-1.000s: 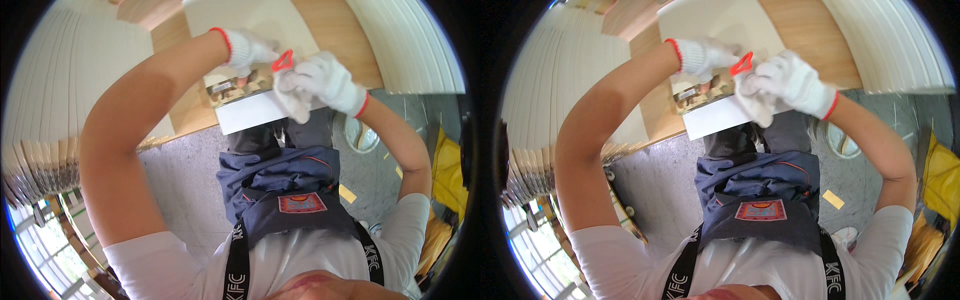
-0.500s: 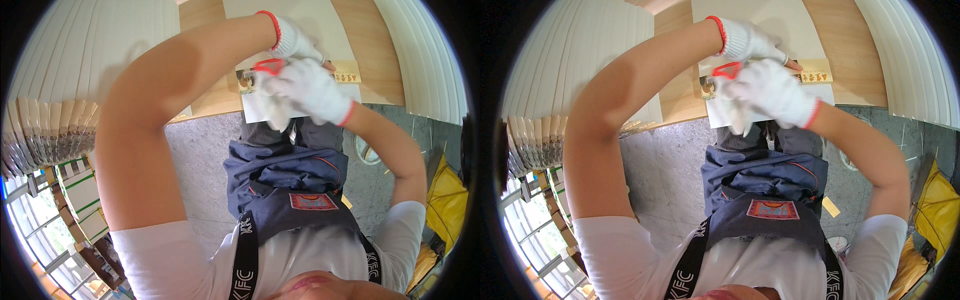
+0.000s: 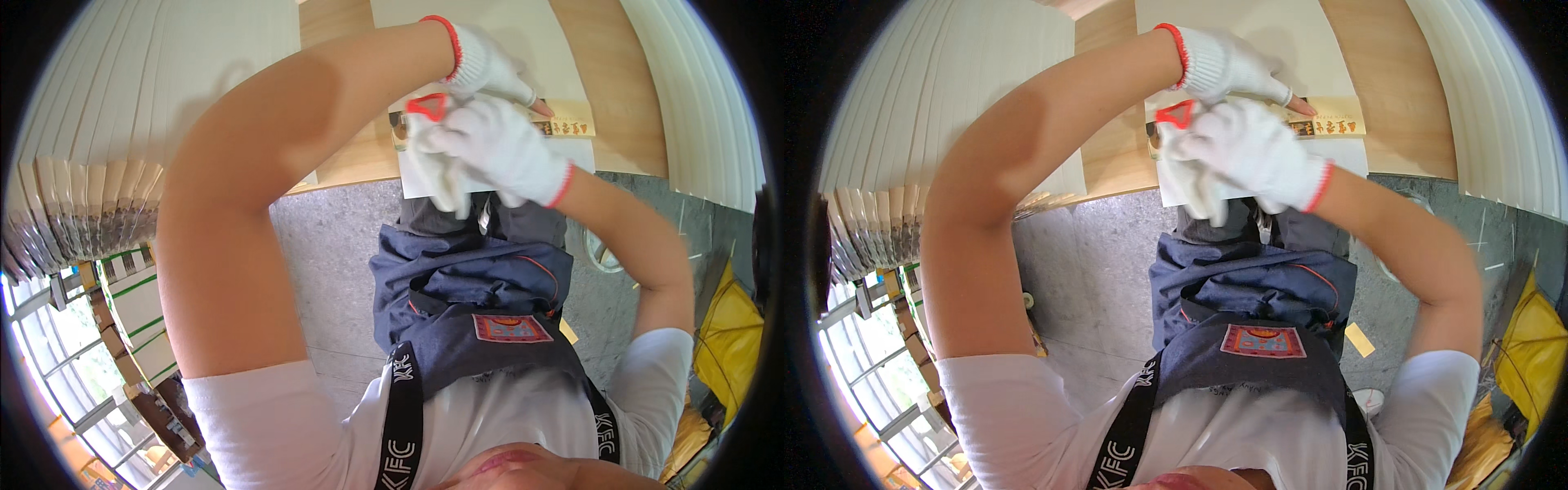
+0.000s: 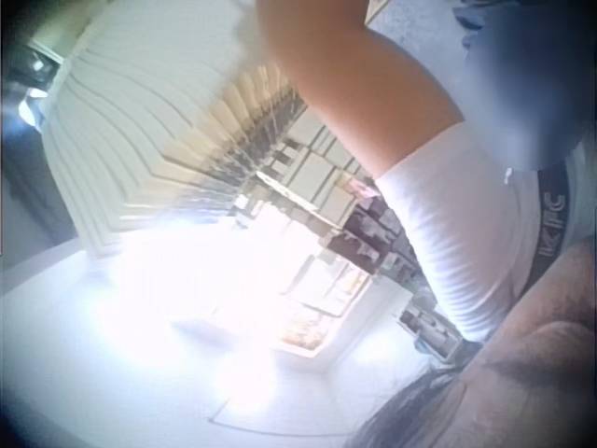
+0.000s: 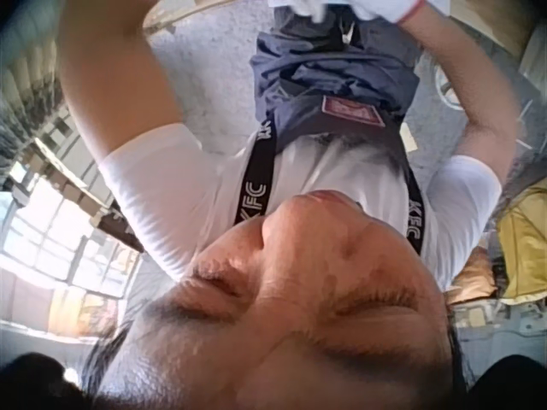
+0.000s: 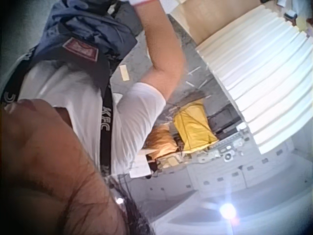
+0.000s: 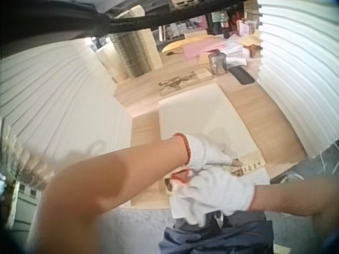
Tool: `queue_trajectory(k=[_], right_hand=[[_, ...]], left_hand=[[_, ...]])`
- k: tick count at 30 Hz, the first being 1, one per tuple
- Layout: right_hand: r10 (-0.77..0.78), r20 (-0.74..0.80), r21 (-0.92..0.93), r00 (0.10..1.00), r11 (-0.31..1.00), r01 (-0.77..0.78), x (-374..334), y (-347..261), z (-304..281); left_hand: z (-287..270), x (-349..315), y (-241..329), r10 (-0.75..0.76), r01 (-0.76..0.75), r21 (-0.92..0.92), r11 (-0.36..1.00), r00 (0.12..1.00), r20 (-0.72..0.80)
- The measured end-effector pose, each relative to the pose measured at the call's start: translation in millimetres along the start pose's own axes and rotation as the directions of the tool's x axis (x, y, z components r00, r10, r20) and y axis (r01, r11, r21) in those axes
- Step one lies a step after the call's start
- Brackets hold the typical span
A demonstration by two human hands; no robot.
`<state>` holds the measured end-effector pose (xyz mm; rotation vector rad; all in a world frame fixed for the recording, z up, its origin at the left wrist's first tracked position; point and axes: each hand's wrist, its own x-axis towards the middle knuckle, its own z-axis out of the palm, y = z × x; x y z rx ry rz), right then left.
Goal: The person places a book cover onto a stack of pages, aligns them, and presses the spine to secure the binding. They then lift the assembled book and place it onto a larger stack of finished books on the table.
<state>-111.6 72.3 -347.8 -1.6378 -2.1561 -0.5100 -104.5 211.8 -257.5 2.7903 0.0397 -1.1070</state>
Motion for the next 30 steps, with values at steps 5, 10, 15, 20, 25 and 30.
queue_trajectory(k=[5, 10, 15, 20, 25, 30], right_hand=[[0.164, 0.136, -0.029, 0.977, 0.986, -0.161, 55.8, -50.5, 36.0], [0.07, 0.022, 0.174, 0.997, 0.982, -0.073, 28.8, -17.3, 16.9], [0.123, 0.069, 0.028, 0.99, 0.992, -0.125, -88.8, 76.5, -75.1], [0.429, 0.191, -0.146, 0.883, 0.902, -0.407, -148.2, 119.1, -87.9], [0.418, 0.002, -0.232, 0.908, 0.884, -0.406, -97.3, 92.7, -114.8], [0.338, 0.194, -0.016, 0.921, 0.94, -0.342, -87.8, 70.9, -70.9]], left_hand=[[0.6, 6.8, -14.5, 0.222, -0.233, 0.073, 0.97, 0.966, 0.134], [-6.6, -10.5, 12.5, -0.143, 0.143, -0.096, 0.985, 0.99, 0.01], [-3.1, -10.2, -5.3, 0.151, -0.18, 0.201, 0.963, 0.977, 0.152], [-5.5, -15.7, 4.2, 0.214, -0.236, 0.339, 0.911, 0.972, 0.102], [5.0, -16.8, 0.3, 0.249, -0.235, 0.45, 0.862, 0.968, 0.028], [3.8, -19.0, 6.8, 0.244, -0.211, 0.485, 0.849, 0.97, -0.004]])
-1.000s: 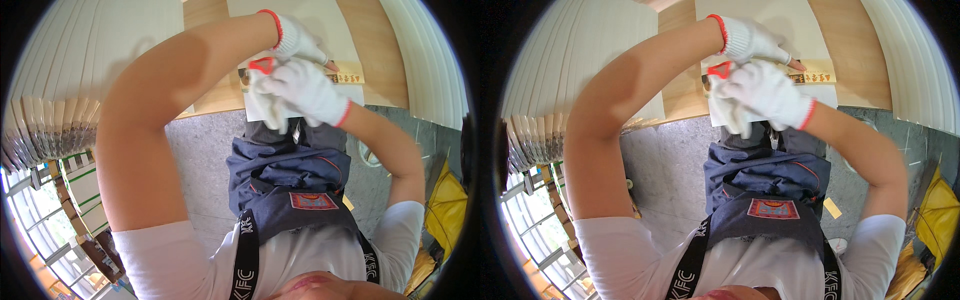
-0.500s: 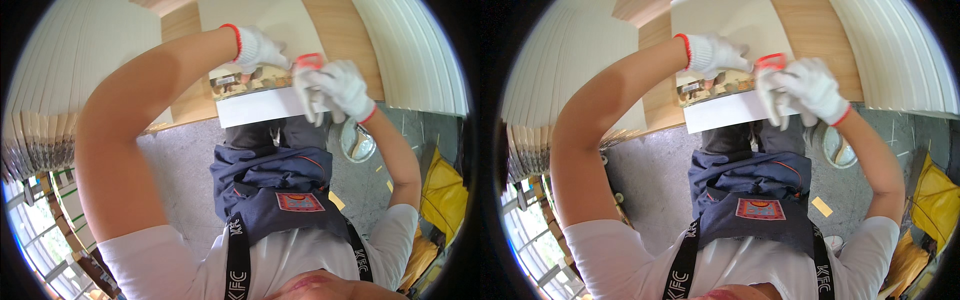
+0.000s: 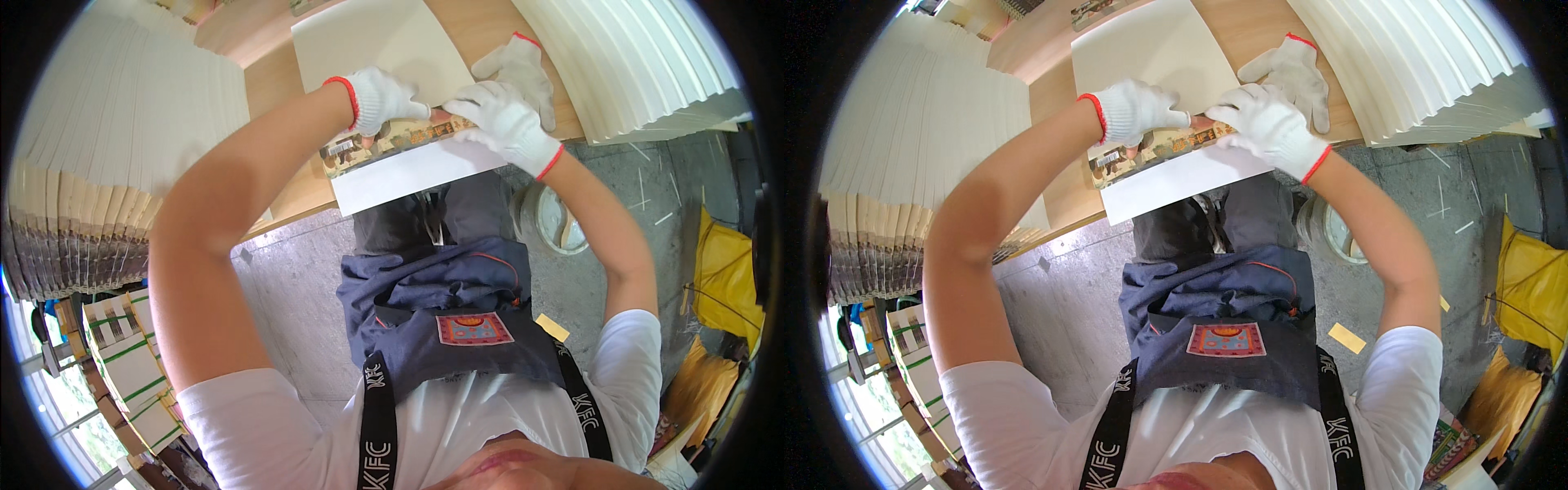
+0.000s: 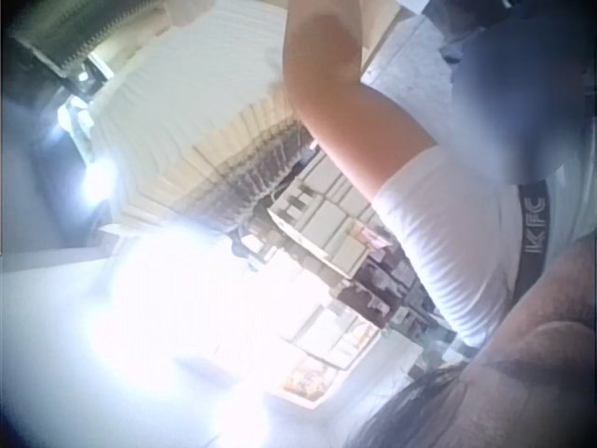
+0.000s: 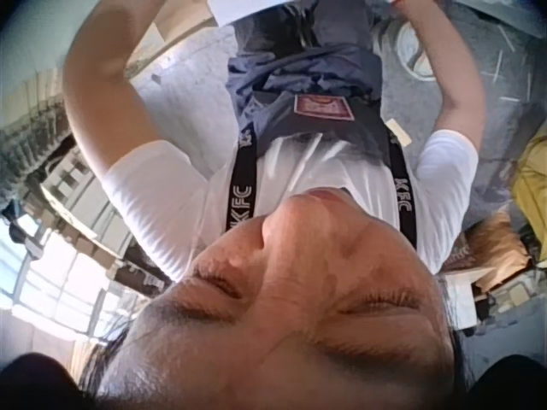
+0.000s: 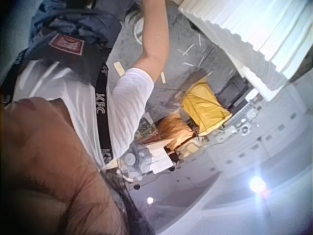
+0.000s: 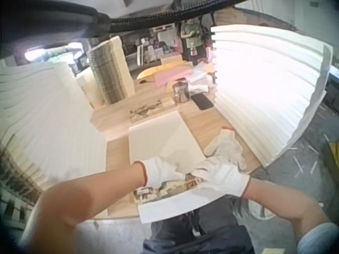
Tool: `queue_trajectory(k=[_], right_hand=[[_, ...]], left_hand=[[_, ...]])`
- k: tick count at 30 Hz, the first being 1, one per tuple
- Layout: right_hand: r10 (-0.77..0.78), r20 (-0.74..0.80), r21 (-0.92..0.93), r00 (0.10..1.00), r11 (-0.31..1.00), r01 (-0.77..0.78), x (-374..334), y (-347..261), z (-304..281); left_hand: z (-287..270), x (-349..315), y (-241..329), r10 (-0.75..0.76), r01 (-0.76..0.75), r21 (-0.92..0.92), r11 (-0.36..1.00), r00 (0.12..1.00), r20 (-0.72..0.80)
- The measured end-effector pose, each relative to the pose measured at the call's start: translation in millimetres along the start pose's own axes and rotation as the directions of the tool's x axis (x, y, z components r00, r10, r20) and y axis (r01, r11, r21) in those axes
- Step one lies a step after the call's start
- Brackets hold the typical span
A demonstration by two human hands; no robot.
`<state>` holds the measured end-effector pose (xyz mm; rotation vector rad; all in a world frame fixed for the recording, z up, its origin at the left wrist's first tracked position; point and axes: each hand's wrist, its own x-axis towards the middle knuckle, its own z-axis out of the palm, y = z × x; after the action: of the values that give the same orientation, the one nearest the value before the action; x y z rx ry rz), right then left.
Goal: The person places a book cover onto a stack of pages, aligns them, and presses the spine to secure the binding. They then lift the assembled book and place it onto a larger stack of finished books on the table.
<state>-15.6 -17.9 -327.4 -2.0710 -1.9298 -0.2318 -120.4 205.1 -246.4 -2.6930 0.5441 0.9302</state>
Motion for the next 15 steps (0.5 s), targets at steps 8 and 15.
queue_trajectory(k=[8, 15], right_hand=[[-0.197, 0.101, 0.104, 0.975, 0.977, 0.187, -17.3, 45.6, -6.2], [-0.21, 0.042, 0.265, 0.977, 0.945, 0.191, -17.7, 53.3, -9.4]], left_hand=[[20.1, -13.3, 61.2, -0.221, 0.252, 0.052, 0.966, 0.914, -0.339], [96.8, -51.6, 163.4, -0.577, -0.621, 0.062, -0.781, 0.756, 0.309]])
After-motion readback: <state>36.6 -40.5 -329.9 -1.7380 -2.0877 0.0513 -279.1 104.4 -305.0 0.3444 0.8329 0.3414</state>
